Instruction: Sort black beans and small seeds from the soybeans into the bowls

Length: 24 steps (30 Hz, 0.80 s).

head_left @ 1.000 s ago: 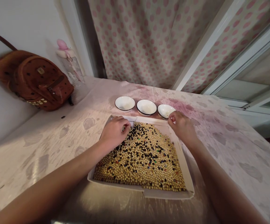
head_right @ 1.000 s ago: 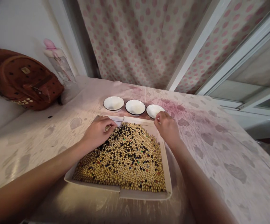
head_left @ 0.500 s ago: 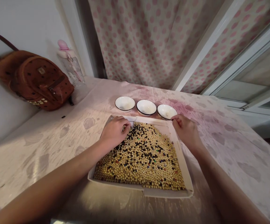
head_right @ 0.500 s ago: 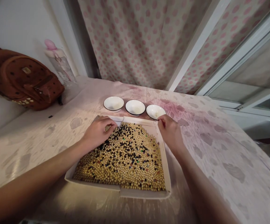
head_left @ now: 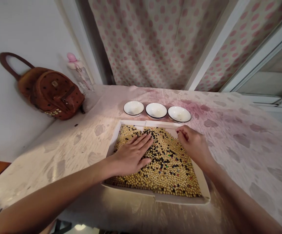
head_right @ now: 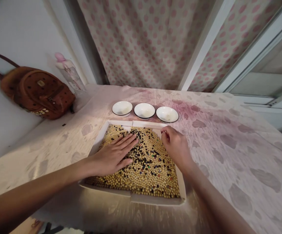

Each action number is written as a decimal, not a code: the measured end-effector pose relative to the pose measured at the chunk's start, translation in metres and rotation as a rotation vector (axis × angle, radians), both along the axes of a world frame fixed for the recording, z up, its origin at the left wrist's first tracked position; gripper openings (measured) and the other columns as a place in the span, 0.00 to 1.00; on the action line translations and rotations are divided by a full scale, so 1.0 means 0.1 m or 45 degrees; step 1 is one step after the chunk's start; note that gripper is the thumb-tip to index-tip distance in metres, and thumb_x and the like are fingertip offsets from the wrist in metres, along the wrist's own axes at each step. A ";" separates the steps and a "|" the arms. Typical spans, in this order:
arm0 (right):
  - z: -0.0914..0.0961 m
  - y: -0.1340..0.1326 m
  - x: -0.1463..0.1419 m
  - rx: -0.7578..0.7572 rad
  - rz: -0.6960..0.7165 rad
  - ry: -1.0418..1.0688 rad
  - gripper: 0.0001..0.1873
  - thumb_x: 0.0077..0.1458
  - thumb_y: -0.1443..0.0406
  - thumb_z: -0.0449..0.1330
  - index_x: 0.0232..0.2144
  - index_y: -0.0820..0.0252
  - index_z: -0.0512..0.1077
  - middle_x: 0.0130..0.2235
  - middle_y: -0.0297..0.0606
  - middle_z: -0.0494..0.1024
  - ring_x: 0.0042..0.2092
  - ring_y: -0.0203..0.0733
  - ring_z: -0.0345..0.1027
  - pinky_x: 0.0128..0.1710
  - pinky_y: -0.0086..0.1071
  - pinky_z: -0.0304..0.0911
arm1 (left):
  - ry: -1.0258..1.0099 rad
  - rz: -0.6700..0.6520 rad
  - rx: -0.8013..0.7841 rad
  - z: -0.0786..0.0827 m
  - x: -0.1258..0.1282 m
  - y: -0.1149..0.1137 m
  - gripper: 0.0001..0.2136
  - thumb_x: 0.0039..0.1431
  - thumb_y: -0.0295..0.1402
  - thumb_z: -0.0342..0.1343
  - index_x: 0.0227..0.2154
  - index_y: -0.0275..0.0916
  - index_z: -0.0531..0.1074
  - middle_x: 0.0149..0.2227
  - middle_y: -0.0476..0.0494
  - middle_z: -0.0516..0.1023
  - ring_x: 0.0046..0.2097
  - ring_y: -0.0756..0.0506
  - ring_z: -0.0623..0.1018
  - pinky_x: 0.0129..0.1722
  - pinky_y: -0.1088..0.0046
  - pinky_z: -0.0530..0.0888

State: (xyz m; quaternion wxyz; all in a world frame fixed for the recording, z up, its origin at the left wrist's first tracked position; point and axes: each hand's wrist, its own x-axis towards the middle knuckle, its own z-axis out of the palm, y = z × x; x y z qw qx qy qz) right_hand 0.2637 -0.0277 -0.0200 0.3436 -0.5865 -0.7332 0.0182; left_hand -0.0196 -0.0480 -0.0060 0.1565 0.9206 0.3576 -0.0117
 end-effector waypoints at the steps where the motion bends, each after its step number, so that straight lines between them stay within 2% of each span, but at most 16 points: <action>1: -0.01 0.00 0.00 0.014 0.003 -0.017 0.09 0.60 0.64 0.53 0.36 0.57 0.73 0.28 0.34 0.76 0.27 0.38 0.68 0.32 0.32 0.59 | 0.018 -0.003 0.000 -0.03 0.01 0.03 0.33 0.74 0.49 0.38 0.74 0.40 0.38 0.75 0.41 0.34 0.75 0.39 0.39 0.74 0.53 0.44; 6: -0.02 -0.01 -0.01 0.039 0.023 -0.086 0.10 0.62 0.65 0.52 0.35 0.57 0.73 0.28 0.34 0.76 0.27 0.39 0.67 0.32 0.33 0.57 | 0.065 0.044 0.006 -0.08 -0.01 0.21 0.35 0.74 0.52 0.34 0.74 0.38 0.36 0.75 0.40 0.32 0.75 0.39 0.37 0.74 0.54 0.41; 12: -0.04 -0.01 -0.01 0.039 0.029 -0.137 0.10 0.61 0.66 0.52 0.35 0.57 0.73 0.29 0.35 0.77 0.28 0.40 0.68 0.32 0.34 0.57 | 0.045 0.169 0.096 -0.11 -0.10 0.29 0.38 0.72 0.55 0.36 0.74 0.37 0.34 0.75 0.36 0.36 0.75 0.36 0.40 0.73 0.53 0.43; 16: -0.04 -0.01 -0.01 0.042 0.039 -0.174 0.10 0.62 0.66 0.51 0.34 0.57 0.73 0.30 0.36 0.78 0.28 0.41 0.67 0.32 0.34 0.56 | 0.026 0.089 0.092 -0.11 0.00 0.29 0.37 0.73 0.54 0.36 0.74 0.40 0.32 0.75 0.38 0.36 0.75 0.38 0.40 0.74 0.53 0.43; 21: -0.05 -0.01 0.00 0.046 0.044 -0.188 0.10 0.61 0.67 0.51 0.35 0.57 0.73 0.30 0.36 0.78 0.29 0.41 0.67 0.32 0.33 0.56 | 0.021 -0.059 0.007 -0.10 0.11 0.26 0.35 0.73 0.54 0.34 0.74 0.44 0.31 0.75 0.43 0.33 0.75 0.39 0.38 0.74 0.54 0.42; 24: -0.05 -0.01 0.02 0.044 0.062 -0.202 0.09 0.62 0.68 0.52 0.34 0.57 0.73 0.30 0.35 0.77 0.29 0.41 0.67 0.32 0.34 0.55 | 0.031 0.007 0.023 -0.12 0.10 0.26 0.36 0.73 0.55 0.33 0.74 0.41 0.33 0.75 0.42 0.30 0.75 0.38 0.35 0.74 0.54 0.41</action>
